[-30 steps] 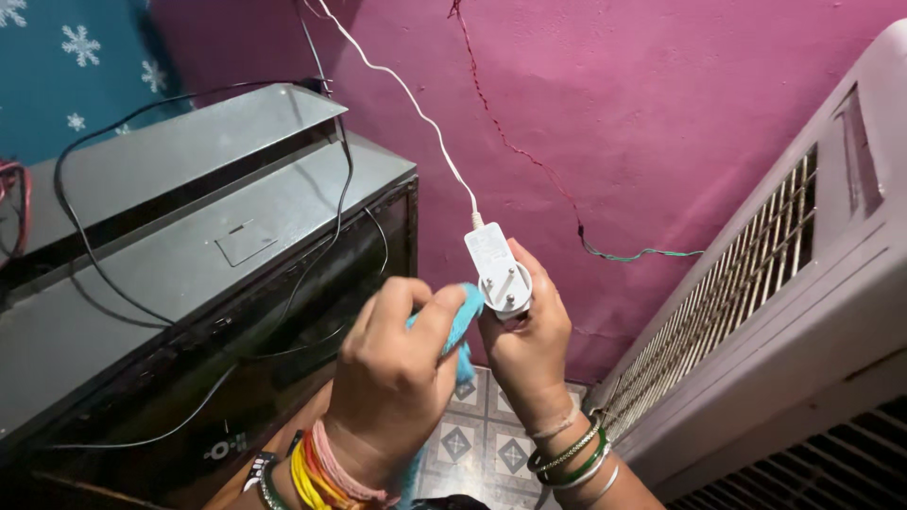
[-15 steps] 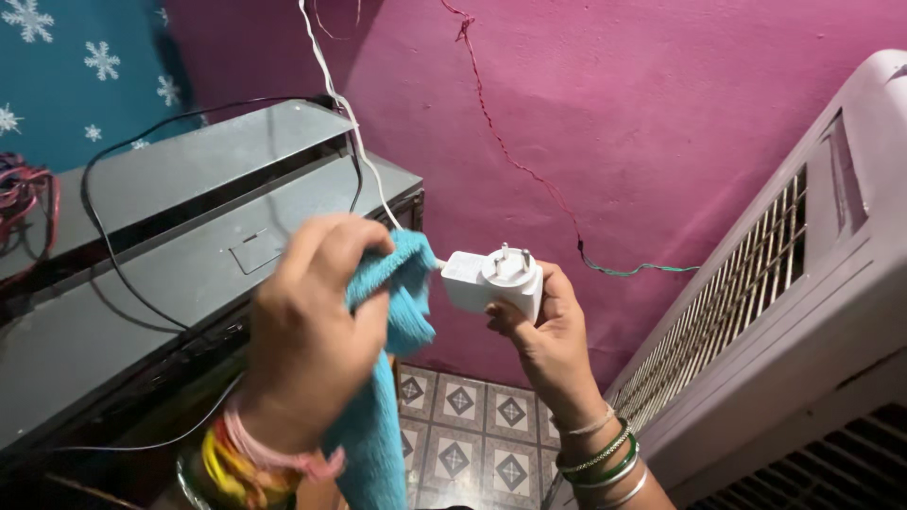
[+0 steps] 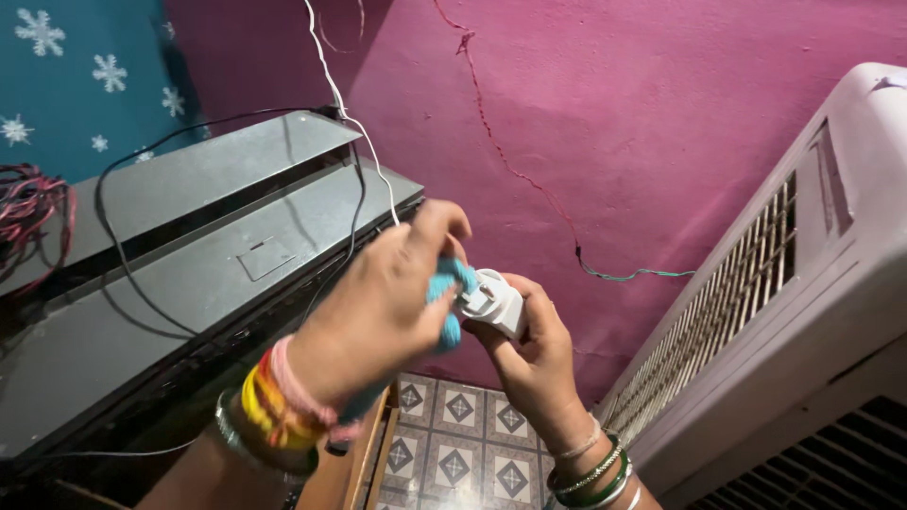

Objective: The person cleans a power adapter and cable with a blue cloth, then plugs the adapter into a wall socket.

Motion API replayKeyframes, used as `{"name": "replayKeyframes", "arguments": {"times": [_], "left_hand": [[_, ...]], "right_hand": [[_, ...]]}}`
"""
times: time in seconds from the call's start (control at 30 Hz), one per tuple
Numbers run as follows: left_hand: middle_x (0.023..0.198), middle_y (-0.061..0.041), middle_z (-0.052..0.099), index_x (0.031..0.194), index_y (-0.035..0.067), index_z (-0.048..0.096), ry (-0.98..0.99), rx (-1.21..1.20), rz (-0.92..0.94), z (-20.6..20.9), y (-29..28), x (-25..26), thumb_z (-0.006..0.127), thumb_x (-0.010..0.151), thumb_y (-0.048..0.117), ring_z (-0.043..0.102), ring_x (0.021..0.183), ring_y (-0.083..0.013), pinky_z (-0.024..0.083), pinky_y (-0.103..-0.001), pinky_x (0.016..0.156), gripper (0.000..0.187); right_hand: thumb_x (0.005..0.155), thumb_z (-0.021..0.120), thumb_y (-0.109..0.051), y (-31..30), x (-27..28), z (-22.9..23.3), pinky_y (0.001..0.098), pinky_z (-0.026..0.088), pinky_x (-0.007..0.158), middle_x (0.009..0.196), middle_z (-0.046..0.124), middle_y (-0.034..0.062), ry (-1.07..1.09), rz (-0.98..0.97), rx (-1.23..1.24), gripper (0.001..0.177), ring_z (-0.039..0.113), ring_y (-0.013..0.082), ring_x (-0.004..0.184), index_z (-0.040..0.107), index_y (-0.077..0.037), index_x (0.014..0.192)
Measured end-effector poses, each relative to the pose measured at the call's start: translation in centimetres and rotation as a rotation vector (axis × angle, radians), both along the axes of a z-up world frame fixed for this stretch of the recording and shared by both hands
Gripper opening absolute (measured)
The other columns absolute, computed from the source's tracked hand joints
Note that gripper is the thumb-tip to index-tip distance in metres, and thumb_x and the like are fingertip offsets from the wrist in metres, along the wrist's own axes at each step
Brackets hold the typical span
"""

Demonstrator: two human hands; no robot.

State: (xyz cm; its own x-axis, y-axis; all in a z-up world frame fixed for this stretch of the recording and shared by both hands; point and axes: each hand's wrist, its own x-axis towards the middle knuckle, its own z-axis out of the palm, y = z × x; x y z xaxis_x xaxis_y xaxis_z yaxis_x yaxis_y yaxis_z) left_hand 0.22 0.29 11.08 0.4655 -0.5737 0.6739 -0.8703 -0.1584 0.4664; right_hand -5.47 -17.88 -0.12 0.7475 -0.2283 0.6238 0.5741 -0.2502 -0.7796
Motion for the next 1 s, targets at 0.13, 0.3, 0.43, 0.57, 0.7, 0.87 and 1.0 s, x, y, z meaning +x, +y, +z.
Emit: {"name": "replayKeyframes", "arguments": {"times": [0.13, 0.3, 0.43, 0.57, 0.7, 0.87, 1.0], "left_hand": [[0.090, -0.014, 0.065, 0.121, 0.004, 0.046, -0.211, 0.061, 0.005, -0.3, -0.1, -0.5, 0.066, 0.082, -0.007, 0.068, 0.086, -0.0343, 0.053, -0.044, 0.077, 0.044], [0.098, -0.017, 0.061, 0.122, 0.002, 0.044, -0.289, 0.037, -0.051, 0.0, -0.1, -0.8, 0.072, 0.084, -0.002, 0.068, 0.090, -0.0344, 0.054, -0.042, 0.079, 0.047], [0.111, -0.018, 0.059, 0.111, 0.000, 0.054, -0.329, -0.022, -0.087, 0.5, 0.5, -0.6, 0.076, 0.075, -0.004, 0.069, 0.096, -0.0337, 0.058, -0.038, 0.082, 0.042], [0.113, -0.018, 0.060, 0.098, -0.002, 0.066, -0.403, -0.026, -0.062, 1.1, 0.7, 0.4, 0.076, 0.073, -0.004, 0.069, 0.096, -0.0323, 0.059, -0.036, 0.083, 0.026], [0.107, -0.014, 0.061, 0.095, -0.001, 0.068, -0.246, 0.124, -0.149, 0.3, 0.8, -0.6, 0.073, 0.077, -0.006, 0.070, 0.088, -0.0269, 0.059, -0.035, 0.076, 0.019], [0.101, -0.015, 0.060, 0.094, -0.001, 0.068, -0.363, -0.025, -0.037, 0.5, 0.2, 0.3, 0.078, 0.080, -0.001, 0.068, 0.086, -0.0311, 0.056, -0.037, 0.074, 0.018], [0.102, -0.015, 0.062, 0.103, 0.001, 0.060, -0.309, 0.026, -0.138, -0.3, 0.6, -0.9, 0.078, 0.077, 0.002, 0.070, 0.087, -0.0322, 0.057, -0.038, 0.074, 0.031]], "right_hand": [[0.090, 0.072, 0.003, -0.1, 0.0, 0.1, 0.0299, 0.059, 0.093, 0.117, 0.068, 0.0072, 0.034, 0.076, 0.046, 0.046, 0.068, 0.0139, 0.108, 0.054, 0.001, 0.133], [0.092, 0.070, 0.004, -0.6, 0.2, 0.2, 0.0298, 0.058, 0.094, 0.116, 0.067, 0.0073, 0.057, 0.084, 0.083, 0.044, 0.067, 0.0142, 0.107, 0.055, 0.002, 0.134], [0.091, 0.069, 0.004, -1.4, -0.3, 0.9, 0.0292, 0.059, 0.096, 0.118, 0.067, 0.0061, 0.037, 0.137, 0.067, 0.044, 0.067, 0.0135, 0.109, 0.055, 0.001, 0.133], [0.087, 0.076, 0.003, -1.2, -0.5, 1.2, 0.0267, 0.057, 0.089, 0.114, 0.069, 0.0054, 0.039, 0.035, -0.132, 0.046, 0.067, 0.0120, 0.104, 0.059, -0.001, 0.129], [0.086, 0.078, 0.001, -0.7, 0.0, 0.8, 0.0267, 0.057, 0.087, 0.112, 0.069, 0.0051, 0.062, -0.040, -0.108, 0.044, 0.066, 0.0112, 0.101, 0.062, -0.002, 0.127], [0.086, 0.078, -0.002, -0.5, 0.0, 0.7, 0.0273, 0.058, 0.089, 0.113, 0.070, 0.0046, 0.027, -0.046, -0.125, 0.045, 0.068, 0.0107, 0.103, 0.061, -0.002, 0.128], [0.088, 0.077, -0.002, -0.9, 0.3, 0.8, 0.0271, 0.057, 0.089, 0.112, 0.071, 0.0059, 0.032, -0.080, -0.121, 0.043, 0.067, 0.0114, 0.103, 0.061, -0.002, 0.128]]}}
